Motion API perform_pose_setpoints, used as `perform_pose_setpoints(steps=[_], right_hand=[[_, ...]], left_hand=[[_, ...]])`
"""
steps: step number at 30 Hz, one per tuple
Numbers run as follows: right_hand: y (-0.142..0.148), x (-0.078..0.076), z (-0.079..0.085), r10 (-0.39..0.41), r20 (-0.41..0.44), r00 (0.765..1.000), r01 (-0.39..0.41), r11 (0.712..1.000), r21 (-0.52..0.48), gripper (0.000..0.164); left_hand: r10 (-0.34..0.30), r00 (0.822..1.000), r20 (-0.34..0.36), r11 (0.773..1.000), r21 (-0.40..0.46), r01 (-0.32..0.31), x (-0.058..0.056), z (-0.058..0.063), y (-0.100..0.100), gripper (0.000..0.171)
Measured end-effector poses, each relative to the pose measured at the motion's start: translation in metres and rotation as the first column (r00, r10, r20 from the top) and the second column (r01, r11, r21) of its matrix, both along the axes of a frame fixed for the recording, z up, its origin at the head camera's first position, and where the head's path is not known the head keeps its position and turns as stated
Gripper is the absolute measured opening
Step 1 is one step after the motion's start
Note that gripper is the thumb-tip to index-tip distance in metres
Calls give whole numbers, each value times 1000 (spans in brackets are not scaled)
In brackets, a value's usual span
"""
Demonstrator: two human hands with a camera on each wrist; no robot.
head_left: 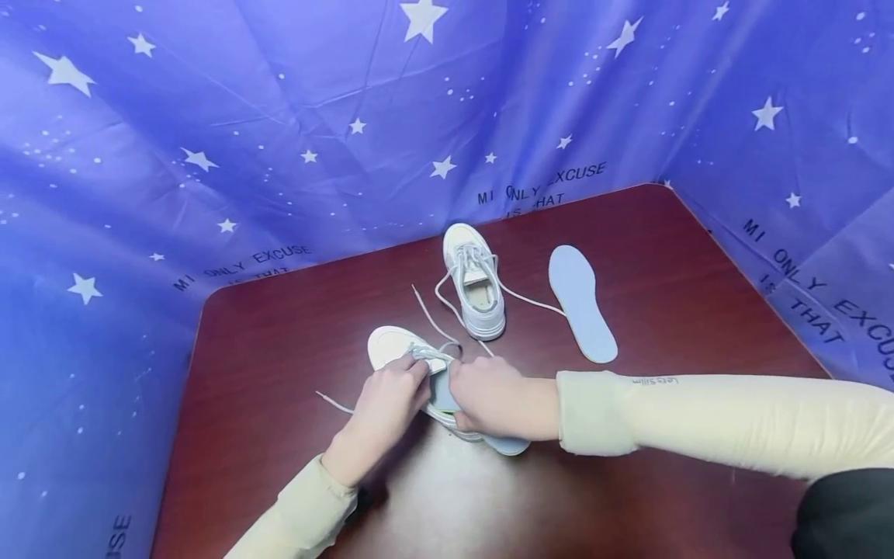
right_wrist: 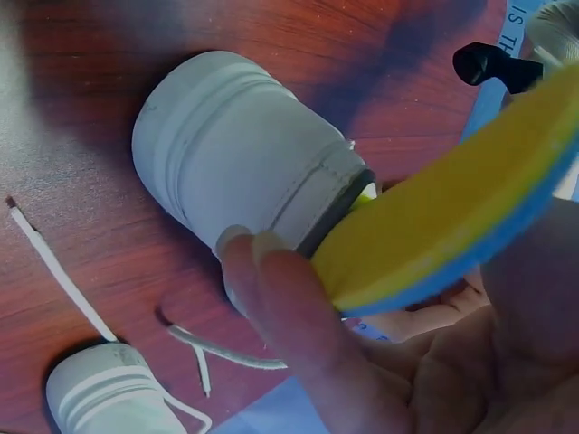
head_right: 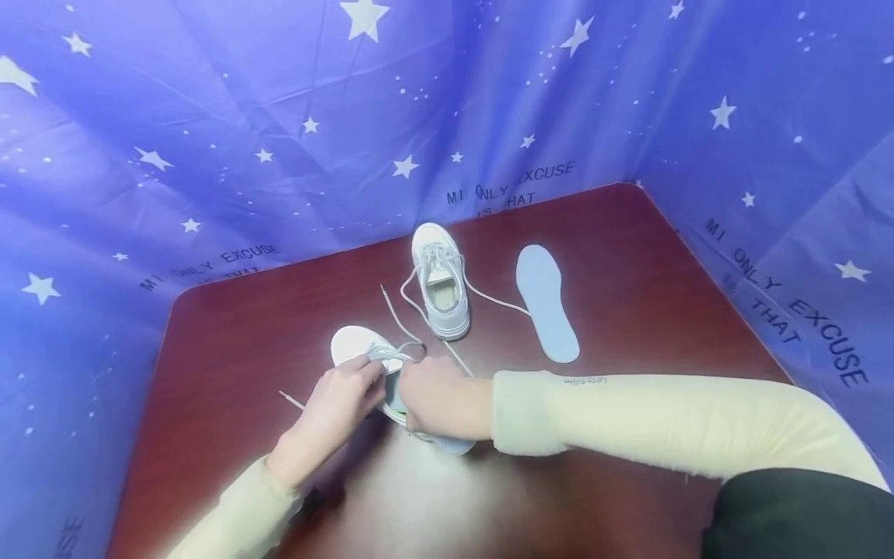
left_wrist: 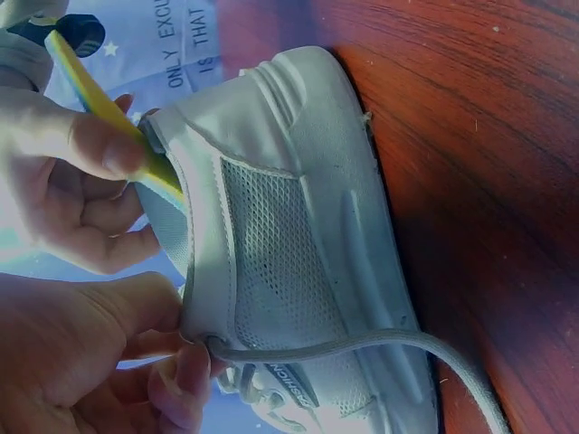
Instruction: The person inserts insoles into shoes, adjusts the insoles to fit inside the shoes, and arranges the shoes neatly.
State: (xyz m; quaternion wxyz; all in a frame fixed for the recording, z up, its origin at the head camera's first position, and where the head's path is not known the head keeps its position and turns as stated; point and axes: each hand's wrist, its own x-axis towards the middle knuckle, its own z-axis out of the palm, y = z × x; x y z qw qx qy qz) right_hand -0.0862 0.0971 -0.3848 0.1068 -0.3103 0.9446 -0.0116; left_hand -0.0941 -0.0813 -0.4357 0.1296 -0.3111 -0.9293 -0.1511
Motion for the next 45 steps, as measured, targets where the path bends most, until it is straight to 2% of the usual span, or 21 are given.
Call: perform_pose_setpoints(steps=[6, 9, 13, 16, 21, 24, 33, 39, 45], right_hand=[[2, -2, -2, -22, 17, 1000, 22, 1000, -2, 47], [3, -1, -2, -29, 12, 999, 29, 1000, 12, 56], [4, 4, -2, -4, -36, 999, 5, 1000, 21, 72], [4, 8, 0, 13, -57, 998, -11, 999, 38, 75], [2, 11, 5, 29, -43, 999, -23, 991, 132, 58], [0, 12, 6, 39, -37, 999, -33, 988, 154, 47], [2, 7, 9, 60, 2, 998, -60, 997, 49, 21], [2, 3, 11, 92, 21, 996, -93, 995, 25, 18], [-1, -1, 10, 117, 0, 993, -117, 993, -24, 14]], left_hand=[[-12, 1000, 0, 1000, -1, 12, -3, -2, 2, 16], [-7, 1000, 2, 1000, -6, 7, -4, -2, 1, 15], [2, 1000, 13, 1000, -7, -2, -4, -1, -1, 15], [7, 1000, 13, 1000, -7, -7, -4, -1, -2, 15], [10, 1000, 9, 1000, -7, -10, -4, 1, -1, 14], [12, 1000, 11, 1000, -10, -12, -4, 0, -2, 15], [-5, 1000, 6, 1000, -22, 5, -5, -1, -1, 14], [-21, 1000, -2, 999, -43, 21, -5, 0, -1, 13], [-38, 999, -3, 998, -50, 37, -4, -1, -2, 12]])
